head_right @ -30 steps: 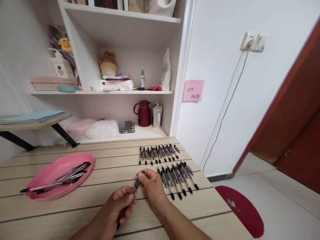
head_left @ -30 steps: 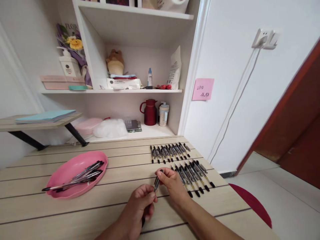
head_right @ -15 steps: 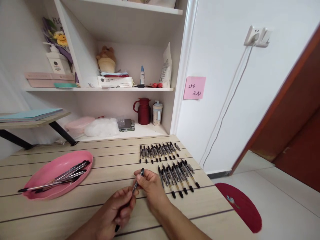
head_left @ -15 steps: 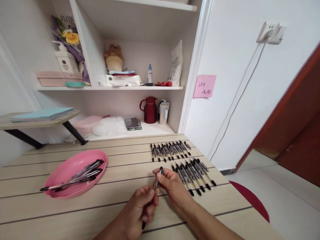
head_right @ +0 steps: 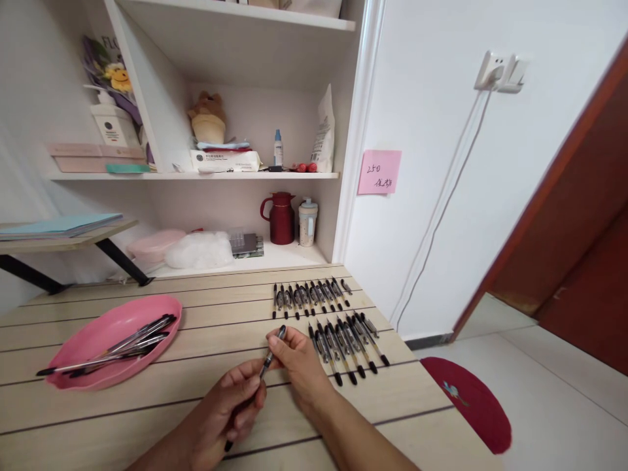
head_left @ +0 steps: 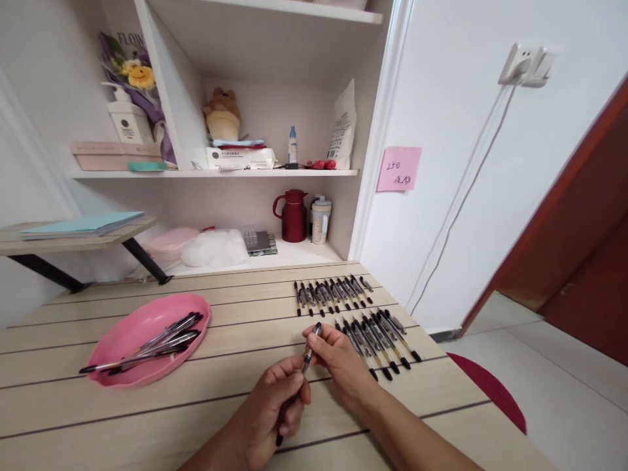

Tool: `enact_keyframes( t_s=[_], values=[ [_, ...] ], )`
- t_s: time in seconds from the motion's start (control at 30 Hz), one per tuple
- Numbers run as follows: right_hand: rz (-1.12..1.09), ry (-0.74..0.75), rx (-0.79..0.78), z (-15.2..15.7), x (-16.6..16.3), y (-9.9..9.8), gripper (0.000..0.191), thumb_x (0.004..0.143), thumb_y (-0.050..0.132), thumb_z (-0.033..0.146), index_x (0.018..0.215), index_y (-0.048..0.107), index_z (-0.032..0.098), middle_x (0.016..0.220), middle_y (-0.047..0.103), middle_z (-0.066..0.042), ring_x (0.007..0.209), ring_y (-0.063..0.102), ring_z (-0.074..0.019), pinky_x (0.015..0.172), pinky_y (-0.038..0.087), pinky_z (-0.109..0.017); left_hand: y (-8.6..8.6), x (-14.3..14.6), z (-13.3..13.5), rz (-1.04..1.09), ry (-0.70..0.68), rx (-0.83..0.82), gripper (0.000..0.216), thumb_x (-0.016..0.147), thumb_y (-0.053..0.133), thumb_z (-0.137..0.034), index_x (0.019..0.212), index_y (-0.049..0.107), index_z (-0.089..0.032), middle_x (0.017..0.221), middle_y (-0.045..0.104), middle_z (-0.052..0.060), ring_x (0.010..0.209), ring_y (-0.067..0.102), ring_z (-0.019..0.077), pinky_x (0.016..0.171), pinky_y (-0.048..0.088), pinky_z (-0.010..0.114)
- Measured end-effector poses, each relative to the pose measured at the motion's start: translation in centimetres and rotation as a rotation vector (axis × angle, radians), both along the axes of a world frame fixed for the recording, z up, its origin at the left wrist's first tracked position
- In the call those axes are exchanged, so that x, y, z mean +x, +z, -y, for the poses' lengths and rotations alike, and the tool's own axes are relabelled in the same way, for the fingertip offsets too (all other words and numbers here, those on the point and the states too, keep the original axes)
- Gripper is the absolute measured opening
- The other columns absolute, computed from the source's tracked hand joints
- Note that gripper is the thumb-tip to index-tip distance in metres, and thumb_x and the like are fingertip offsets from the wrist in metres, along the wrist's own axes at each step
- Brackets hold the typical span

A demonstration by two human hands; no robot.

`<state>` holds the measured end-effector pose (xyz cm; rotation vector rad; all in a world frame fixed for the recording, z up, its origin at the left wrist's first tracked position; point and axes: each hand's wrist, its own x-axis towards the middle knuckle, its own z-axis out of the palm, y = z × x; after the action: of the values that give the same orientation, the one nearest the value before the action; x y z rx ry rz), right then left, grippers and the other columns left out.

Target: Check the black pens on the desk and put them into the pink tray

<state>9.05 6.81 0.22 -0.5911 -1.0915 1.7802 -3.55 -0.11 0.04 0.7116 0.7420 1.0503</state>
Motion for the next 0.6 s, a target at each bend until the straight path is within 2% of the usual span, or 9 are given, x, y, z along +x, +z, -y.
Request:
enact_keyframes(
  t_s=[0.07,0.17,0.37,0.6],
  values=[
    [0.018,-0.023,0.027,-0.2,-0.1,-0.2,0.024,0.066,0.067,0.032,0.08,0.059,0.014,0.059,0.054,0.002,0.047,0.048,-0.0072,0.05,0.037,-0.021,-0.1,0.0,0.0,-0.019,0.013,-0.014,0.023,0.076,0.054,-0.027,0.098,0.052,-0.018,0.059,0.049,-0.005,0.032,0.025,-0.0008,0.031,0.013,0.014],
    [-0.042,-0.026,0.027,-0.4,0.0,-0.1,0.027,0.068,0.065,0.034,0.085,0.058,0.015,0.063,0.057,0.0,0.05,0.05,-0.0088,0.05,0.039,-0.022,-0.1,-0.1,-0.1,-0.019,0.007,-0.039,0.025,0.075,0.055,-0.028,0.099,0.051,-0.019,0.059,0.049,-0.005,0.032,0.024,-0.001,0.031,0.012,0.014],
    [-0.156,-0.111,-0.068,-1.3,0.9,0.2,0.035,0.067,0.066,0.032,0.096,0.055,0.017,0.079,0.062,-0.003,0.068,0.057,-0.0122,0.059,0.043,-0.023,-0.4,-0.3,0.0,-0.04,0.005,-0.078,0.029,0.074,0.056,-0.027,0.102,0.051,-0.02,0.057,0.051,-0.005,0.031,0.025,-0.0003,0.031,0.011,0.014],
    [-0.145,-0.155,-0.14,-2.1,1.6,-0.2,0.032,0.064,0.067,0.029,0.092,0.057,0.018,0.075,0.061,-0.001,0.065,0.059,-0.0127,0.055,0.045,-0.023,-0.5,-0.2,-0.2,-0.074,0.095,0.021,0.025,0.075,0.052,-0.022,0.1,0.054,-0.018,0.063,0.052,-0.003,0.034,0.034,0.0012,0.031,0.019,0.015]
  ],
)
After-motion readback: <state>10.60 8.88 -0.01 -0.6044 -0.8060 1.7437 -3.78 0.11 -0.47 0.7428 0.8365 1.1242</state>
